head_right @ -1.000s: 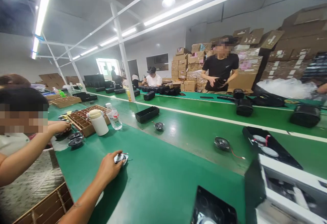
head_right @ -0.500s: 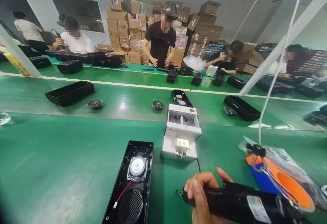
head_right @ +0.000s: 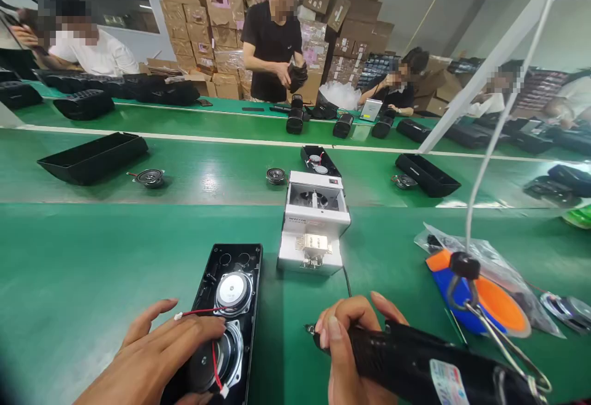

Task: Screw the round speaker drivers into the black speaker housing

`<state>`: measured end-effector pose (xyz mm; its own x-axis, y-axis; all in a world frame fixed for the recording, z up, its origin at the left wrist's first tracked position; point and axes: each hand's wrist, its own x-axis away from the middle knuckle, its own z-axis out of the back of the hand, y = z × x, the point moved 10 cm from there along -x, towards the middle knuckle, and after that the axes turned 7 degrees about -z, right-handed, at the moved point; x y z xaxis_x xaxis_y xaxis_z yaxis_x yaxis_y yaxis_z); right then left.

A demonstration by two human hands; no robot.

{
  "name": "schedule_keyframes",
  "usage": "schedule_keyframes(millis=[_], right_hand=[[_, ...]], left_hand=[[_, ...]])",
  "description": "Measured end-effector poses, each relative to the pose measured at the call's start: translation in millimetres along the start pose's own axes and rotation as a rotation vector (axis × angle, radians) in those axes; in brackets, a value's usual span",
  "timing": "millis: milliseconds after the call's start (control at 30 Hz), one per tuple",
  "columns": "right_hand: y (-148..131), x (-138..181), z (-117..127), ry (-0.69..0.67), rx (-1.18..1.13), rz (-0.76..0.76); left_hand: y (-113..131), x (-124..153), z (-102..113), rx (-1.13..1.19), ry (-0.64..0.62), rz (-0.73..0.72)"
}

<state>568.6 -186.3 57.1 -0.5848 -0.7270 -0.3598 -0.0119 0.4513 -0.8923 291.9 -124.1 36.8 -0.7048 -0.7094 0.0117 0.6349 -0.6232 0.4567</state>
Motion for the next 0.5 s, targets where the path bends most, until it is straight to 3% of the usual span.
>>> schedule_keyframes(millis=[100, 267, 500], right_hand=[[-1.1, 0.2, -1.1, -0.015, -0.002, 0.001], [-5.8, -0.5, -3.5, 0.0, -0.009, 0.014], [-13.9, -3.1, -8.5, 0.053, -0.051, 0.023]], left_hand=[[5.2, -5.1, -10.7, 0.009, -0.135, -0.022], [5.7, -9.1, -19.5, 0.001, -0.202, -0.032], [13.0, -4.0, -12.4, -0.127, -0.006, -0.203]])
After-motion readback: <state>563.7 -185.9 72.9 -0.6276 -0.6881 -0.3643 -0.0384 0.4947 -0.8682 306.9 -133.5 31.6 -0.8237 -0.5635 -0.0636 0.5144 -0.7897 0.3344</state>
